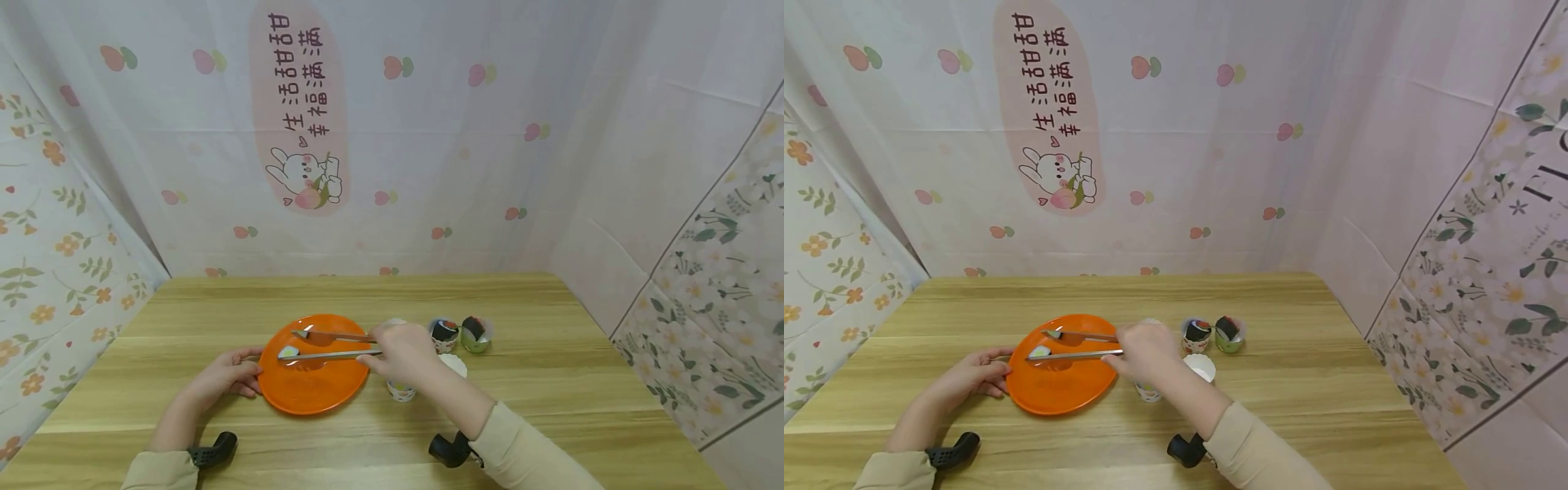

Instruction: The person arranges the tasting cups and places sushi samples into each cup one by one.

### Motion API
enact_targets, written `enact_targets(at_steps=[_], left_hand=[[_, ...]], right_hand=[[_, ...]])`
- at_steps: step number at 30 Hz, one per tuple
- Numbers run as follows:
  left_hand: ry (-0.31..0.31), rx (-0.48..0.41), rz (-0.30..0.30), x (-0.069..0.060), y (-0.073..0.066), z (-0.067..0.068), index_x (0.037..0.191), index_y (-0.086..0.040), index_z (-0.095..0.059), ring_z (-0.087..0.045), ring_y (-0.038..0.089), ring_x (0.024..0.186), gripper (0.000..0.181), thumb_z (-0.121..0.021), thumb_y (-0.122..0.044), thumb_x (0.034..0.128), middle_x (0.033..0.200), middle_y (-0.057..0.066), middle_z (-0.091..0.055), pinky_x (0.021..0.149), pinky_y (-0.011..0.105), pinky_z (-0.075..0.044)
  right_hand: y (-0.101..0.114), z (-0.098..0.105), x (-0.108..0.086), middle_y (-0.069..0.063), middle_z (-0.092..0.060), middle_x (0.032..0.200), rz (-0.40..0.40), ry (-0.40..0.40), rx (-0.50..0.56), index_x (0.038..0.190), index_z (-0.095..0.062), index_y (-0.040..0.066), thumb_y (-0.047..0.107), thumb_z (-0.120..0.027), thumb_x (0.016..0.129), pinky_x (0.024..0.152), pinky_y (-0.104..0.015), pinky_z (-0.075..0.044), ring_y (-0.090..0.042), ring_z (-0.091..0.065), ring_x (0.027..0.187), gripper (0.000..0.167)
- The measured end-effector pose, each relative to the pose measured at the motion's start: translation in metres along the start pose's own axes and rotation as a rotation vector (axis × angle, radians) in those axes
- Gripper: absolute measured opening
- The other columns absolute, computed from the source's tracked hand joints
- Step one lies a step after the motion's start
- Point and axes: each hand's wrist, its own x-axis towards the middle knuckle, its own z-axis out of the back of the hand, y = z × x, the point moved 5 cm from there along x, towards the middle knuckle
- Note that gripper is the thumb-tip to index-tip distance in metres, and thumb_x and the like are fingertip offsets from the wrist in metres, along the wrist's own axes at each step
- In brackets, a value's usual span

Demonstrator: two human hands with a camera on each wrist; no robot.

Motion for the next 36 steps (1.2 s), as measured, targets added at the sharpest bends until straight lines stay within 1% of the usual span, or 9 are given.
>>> enact_targets(at_steps=[5,10,13,16,21,25,27,32,36], left_hand=[[0.002,-0.002,0.001,0.0,0.0,0.0,0.14,0.021,-0.015,-0.067,0.021,0.074,0.061,-0.048,-0.005,0.096,0.088,0.016,-0.066,0.064,0.03,-0.056],[0.002,-0.005,-0.001,0.0,0.0,0.0,0.14,0.021,-0.015,-0.067,0.021,0.074,0.061,-0.048,-0.005,0.0962,0.088,0.016,-0.066,0.064,0.03,-0.056],[-0.001,-0.003,-0.002,0.0,0.0,0.0,0.14,0.021,-0.015,-0.067,0.021,0.074,0.061,-0.048,-0.005,0.0963,0.088,0.015,-0.066,0.064,0.03,-0.056],[-0.003,-0.002,-0.002,0.0,0.001,0.0,0.14,0.021,-0.015,-0.067,0.021,0.074,0.061,-0.048,-0.005,0.0963,0.088,0.015,-0.066,0.064,0.03,-0.056],[0.002,-0.004,-0.004,0.0,0.001,0.0,0.14,0.021,-0.015,-0.067,0.021,0.074,0.061,-0.048,-0.005,0.0964,0.088,0.016,-0.066,0.065,0.031,-0.056],[0.006,-0.001,-0.01,0.0,0.0,0.0,0.14,0.021,-0.015,-0.066,0.021,0.074,0.061,-0.048,-0.006,0.0966,0.089,0.016,-0.066,0.065,0.031,-0.057],[0.006,0.002,-0.012,0.0,0.0,0.001,0.14,0.021,-0.016,-0.066,0.021,0.074,0.061,-0.048,-0.006,0.0967,0.089,0.016,-0.066,0.065,0.031,-0.056],[0.01,-0.008,-0.011,0.001,0.001,0.001,0.14,0.021,-0.016,-0.066,0.021,0.074,0.06,-0.048,-0.006,0.0966,0.089,0.016,-0.066,0.065,0.031,-0.056],[0.013,-0.013,-0.01,0.001,0.001,0.001,0.14,0.021,-0.015,-0.066,0.021,0.075,0.061,-0.048,-0.005,0.0964,0.089,0.016,-0.066,0.065,0.031,-0.056]], right_hand=[[0.005,-0.003,0.003,0.01,-0.06,0.066,-0.013,0.013,-0.012,0.093,-0.072,0.017,0.054,-0.066,0.085,0.036,-0.021,-0.029,-0.005,-0.045,0.048,0.038],[0.01,-0.007,0.005,0.012,-0.055,0.061,-0.042,0.042,-0.006,0.088,-0.071,0.018,0.054,-0.065,0.085,0.039,-0.022,-0.032,-0.005,-0.043,0.049,0.037],[0.012,-0.011,0.006,0.012,-0.055,0.06,-0.047,0.049,-0.014,0.087,-0.071,0.018,0.053,-0.065,0.085,0.04,-0.022,-0.033,-0.005,-0.043,0.049,0.036],[0.014,-0.014,0.006,0.012,-0.053,0.059,-0.043,0.044,-0.032,0.086,-0.071,0.018,0.053,-0.065,0.085,0.04,-0.022,-0.032,-0.005,-0.043,0.048,0.036],[0.018,-0.014,0.007,0.012,-0.047,0.054,-0.028,0.017,-0.06,0.079,-0.068,0.019,0.053,-0.065,0.085,0.038,-0.022,-0.03,-0.005,-0.039,0.045,0.035],[0.02,-0.015,0.008,0.012,-0.049,0.055,-0.004,-0.012,-0.089,0.078,-0.068,0.02,0.053,-0.066,0.085,0.038,-0.022,-0.028,-0.005,-0.038,0.044,0.034],[0.021,-0.015,0.009,0.011,-0.048,0.055,0.001,-0.013,-0.095,0.077,-0.066,0.019,0.053,-0.066,0.085,0.037,-0.022,-0.028,-0.006,-0.038,0.044,0.034],[0.023,-0.015,0.009,0.011,-0.042,0.053,-0.007,0.004,-0.107,0.074,-0.062,0.019,0.053,-0.065,0.086,0.037,-0.022,-0.028,-0.006,-0.038,0.043,0.036],[0.025,-0.017,0.009,0.01,-0.046,0.055,-0.004,0.01,-0.136,0.075,-0.063,0.019,0.053,-0.064,0.087,0.037,-0.023,-0.031,-0.007,-0.042,0.045,0.036]])
